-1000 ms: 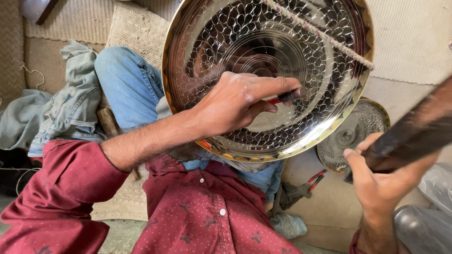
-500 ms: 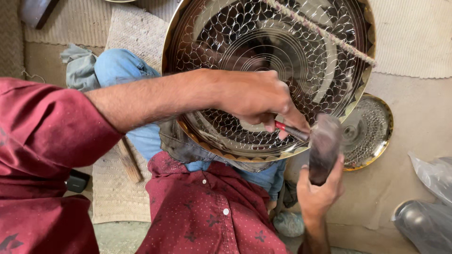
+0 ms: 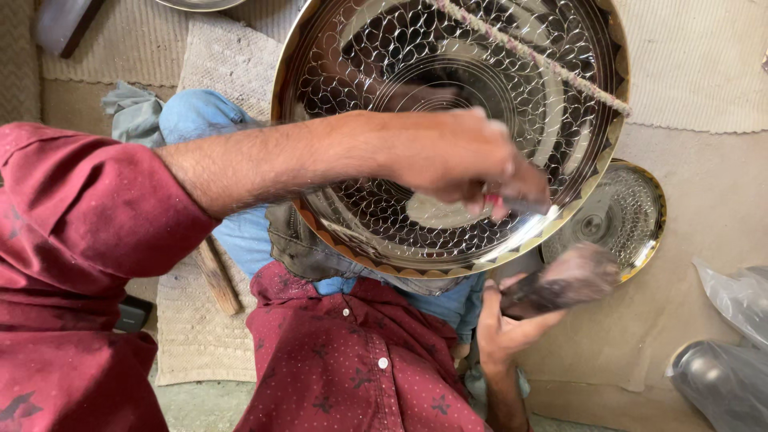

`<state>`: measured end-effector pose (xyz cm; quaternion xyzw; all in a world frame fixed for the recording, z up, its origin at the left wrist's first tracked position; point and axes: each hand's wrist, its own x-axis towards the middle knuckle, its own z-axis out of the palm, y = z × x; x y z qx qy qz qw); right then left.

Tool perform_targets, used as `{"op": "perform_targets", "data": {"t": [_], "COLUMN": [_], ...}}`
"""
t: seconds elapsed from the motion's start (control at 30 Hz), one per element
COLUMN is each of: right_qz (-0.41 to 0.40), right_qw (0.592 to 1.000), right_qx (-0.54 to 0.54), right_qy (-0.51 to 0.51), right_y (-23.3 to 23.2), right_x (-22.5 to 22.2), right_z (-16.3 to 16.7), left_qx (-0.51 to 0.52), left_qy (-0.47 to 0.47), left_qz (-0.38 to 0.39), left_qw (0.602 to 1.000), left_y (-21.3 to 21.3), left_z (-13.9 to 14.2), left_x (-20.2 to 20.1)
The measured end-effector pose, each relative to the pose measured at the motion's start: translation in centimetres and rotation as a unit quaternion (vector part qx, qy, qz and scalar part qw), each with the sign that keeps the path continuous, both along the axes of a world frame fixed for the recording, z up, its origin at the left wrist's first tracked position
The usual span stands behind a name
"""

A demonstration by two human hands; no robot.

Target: The person sits on the floor with a large decorative brass tray on their lap and hammers a small punch against the tray's surface with a wooden mallet, working the patterned area in sections. They reposition the punch repeatedly and briefly turn the tray near the end before resuming hammering.

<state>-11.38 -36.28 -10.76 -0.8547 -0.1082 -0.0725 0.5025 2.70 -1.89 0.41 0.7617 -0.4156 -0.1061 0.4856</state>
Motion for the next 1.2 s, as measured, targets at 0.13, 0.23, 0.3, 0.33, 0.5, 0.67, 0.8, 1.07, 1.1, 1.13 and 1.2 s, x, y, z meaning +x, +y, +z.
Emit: {"op": "perform_targets", "data": {"t": [0.13, 0.23, 0.3, 0.33, 0.5, 0.67, 0.8, 1.07, 1.1, 1.13, 1.2], "right_qz": [-0.008, -0.005, -0.012, -0.013, 0.01, 0.075, 0.131, 0.317, 0.34, 0.362, 0.375], "right_qw": [0.997, 1.0, 0.995, 0.994, 0.996, 0.997, 0.989, 0.896, 0.879, 0.861, 0.881], "right_qx": [-0.082, 0.009, 0.1, 0.107, -0.083, 0.005, -0.075, -0.305, -0.326, -0.344, -0.288], "right_qy": [-0.013, 0.0, -0.012, -0.013, -0.009, -0.021, -0.002, -0.065, -0.078, -0.092, -0.023], "right_y": [-0.1, -0.4, -0.6, -0.7, -0.6, 0.7, 1.9, 6.4, 7.5, 8.5, 10.3], "right_x": [0.7, 1.3, 1.6, 1.8, 2.6, 5.2, 9.8, 17.9, 18.5, 19.1, 19.7], "right_z": [1.3, 2.4, 3.0, 3.2, 3.6, 5.6, 10.0, 19.5, 20.5, 21.5, 22.8], "left_qx": [0.02, 0.011, 0.005, 0.018, 0.023, 0.04, -0.025, -0.094, -0.1, -0.106, -0.111], "left_qy": [-0.061, -0.032, 0.008, 0.02, -0.061, -0.054, -0.062, -0.042, -0.036, -0.03, -0.025], "left_qz": [0.042, -0.005, -0.032, -0.044, -0.032, 0.092, 0.247, 0.539, 0.56, 0.579, 0.608], "left_qw": [0.997, 0.999, 0.999, 0.999, 0.997, 0.993, 0.967, 0.836, 0.822, 0.808, 0.786], "left_y": [1.1, 0.6, 0.3, 0.1, 0.6, 1.5, 1.4, -1.8, -2.2, -2.7, -3.1], "left_z": [-0.3, -0.3, -0.2, -0.1, 0.3, 0.3, -0.3, -0.4, -0.3, -0.2, -0.2], "left_x": [0.1, 0.6, 0.9, 1.1, 0.9, -1.3, -3.9, -8.8, -9.2, -9.5, -9.6]}}
